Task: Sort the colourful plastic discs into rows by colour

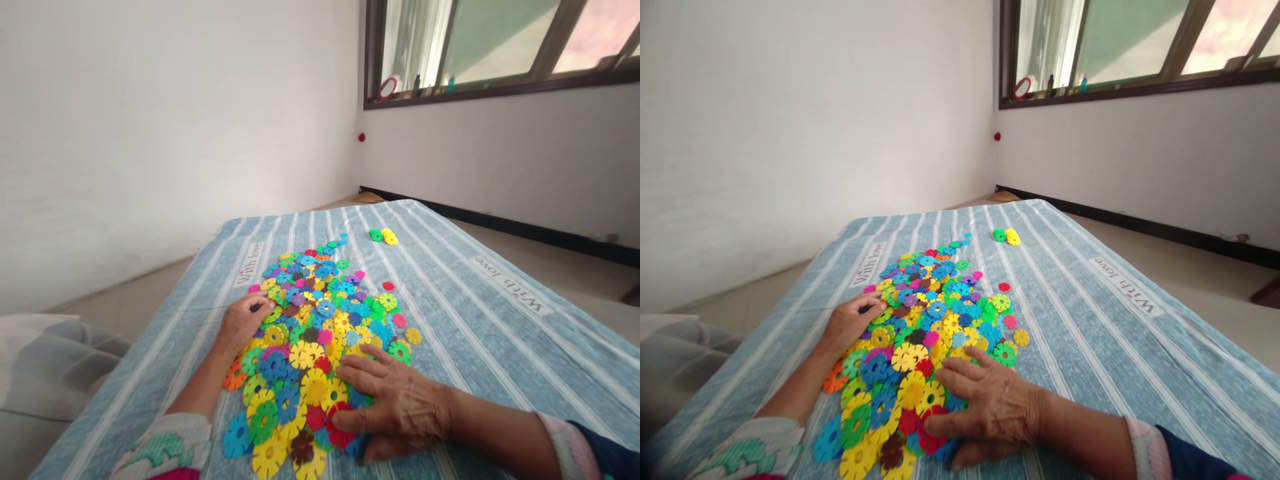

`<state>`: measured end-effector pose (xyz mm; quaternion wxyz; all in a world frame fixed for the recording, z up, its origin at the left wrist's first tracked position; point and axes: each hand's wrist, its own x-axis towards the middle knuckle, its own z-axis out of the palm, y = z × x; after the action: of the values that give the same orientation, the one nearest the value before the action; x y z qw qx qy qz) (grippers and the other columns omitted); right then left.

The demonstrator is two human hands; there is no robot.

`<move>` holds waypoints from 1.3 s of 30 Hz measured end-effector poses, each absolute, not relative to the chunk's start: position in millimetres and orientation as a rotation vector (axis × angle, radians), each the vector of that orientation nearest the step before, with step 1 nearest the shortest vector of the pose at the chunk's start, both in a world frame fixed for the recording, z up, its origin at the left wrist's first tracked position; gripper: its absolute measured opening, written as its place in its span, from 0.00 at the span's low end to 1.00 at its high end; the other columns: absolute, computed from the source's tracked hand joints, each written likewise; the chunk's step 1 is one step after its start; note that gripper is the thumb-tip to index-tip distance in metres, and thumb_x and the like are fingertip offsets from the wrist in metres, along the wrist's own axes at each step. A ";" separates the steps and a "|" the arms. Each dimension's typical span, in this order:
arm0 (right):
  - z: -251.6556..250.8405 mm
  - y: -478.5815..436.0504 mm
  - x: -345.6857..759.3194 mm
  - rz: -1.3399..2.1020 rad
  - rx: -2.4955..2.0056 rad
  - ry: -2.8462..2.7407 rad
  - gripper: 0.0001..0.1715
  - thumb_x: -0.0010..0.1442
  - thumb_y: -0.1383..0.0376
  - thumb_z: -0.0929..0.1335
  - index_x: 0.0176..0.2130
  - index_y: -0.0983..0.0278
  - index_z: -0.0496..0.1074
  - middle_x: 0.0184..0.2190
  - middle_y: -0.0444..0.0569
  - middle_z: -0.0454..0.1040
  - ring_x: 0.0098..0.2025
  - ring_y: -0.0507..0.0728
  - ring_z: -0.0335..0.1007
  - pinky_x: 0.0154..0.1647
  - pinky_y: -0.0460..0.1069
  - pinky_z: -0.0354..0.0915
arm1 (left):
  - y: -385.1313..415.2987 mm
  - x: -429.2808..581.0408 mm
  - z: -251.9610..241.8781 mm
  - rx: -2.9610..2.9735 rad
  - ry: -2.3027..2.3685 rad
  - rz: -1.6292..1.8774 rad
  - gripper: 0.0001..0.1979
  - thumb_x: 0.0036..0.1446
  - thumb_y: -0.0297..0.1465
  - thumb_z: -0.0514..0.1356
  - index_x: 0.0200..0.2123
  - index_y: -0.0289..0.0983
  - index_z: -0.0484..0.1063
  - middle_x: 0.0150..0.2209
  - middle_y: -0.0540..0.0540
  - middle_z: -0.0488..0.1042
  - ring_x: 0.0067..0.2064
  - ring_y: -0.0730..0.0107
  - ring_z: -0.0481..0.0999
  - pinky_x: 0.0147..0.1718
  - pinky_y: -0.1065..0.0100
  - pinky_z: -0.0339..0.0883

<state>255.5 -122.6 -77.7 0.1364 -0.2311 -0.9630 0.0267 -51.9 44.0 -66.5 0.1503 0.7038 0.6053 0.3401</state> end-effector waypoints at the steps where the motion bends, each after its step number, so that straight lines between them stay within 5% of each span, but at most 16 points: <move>1: -78.0 -120.2 254.1 0.049 -0.669 -2.781 0.32 0.61 0.43 0.60 0.61 0.50 0.59 0.63 0.58 0.58 0.65 0.67 0.50 0.60 0.68 0.50 | 44.1 -52.0 -66.7 2.020 1.741 0.979 0.13 0.42 0.44 0.58 0.22 0.42 0.75 0.45 0.49 0.80 0.51 0.55 0.75 0.54 0.64 0.63; 17: -66.2 9.2 243.0 -0.270 -1.052 -2.566 0.22 0.66 0.53 0.60 0.54 0.59 0.67 0.45 0.54 0.69 0.49 0.60 0.62 0.50 0.56 0.60 | 45.4 -54.6 -68.7 2.036 1.723 0.976 0.13 0.42 0.45 0.58 0.22 0.42 0.75 0.45 0.47 0.80 0.50 0.57 0.75 0.54 0.63 0.63; 29: -82.7 2.8 296.8 0.021 -1.263 -2.037 0.08 0.62 0.65 0.65 0.37 0.62 0.75 0.38 0.51 0.75 0.42 0.57 0.71 0.45 0.52 0.67 | 45.9 -55.8 -70.5 2.029 1.726 0.985 0.14 0.43 0.45 0.58 0.21 0.42 0.75 0.46 0.47 0.79 0.51 0.54 0.75 0.54 0.62 0.63; 39: -82.7 -10.4 319.3 0.172 -1.300 -1.991 0.05 0.56 0.68 0.68 0.34 0.63 0.76 0.36 0.50 0.76 0.40 0.57 0.72 0.43 0.52 0.67 | 47.8 -56.6 -67.8 2.042 1.748 0.964 0.15 0.43 0.46 0.57 0.23 0.42 0.75 0.46 0.47 0.79 0.49 0.53 0.77 0.53 0.60 0.65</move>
<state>319.3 -10.4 -82.7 0.3695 -0.5068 -0.7760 0.0669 -56.6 47.8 -67.8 0.1426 0.7078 0.6059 0.3341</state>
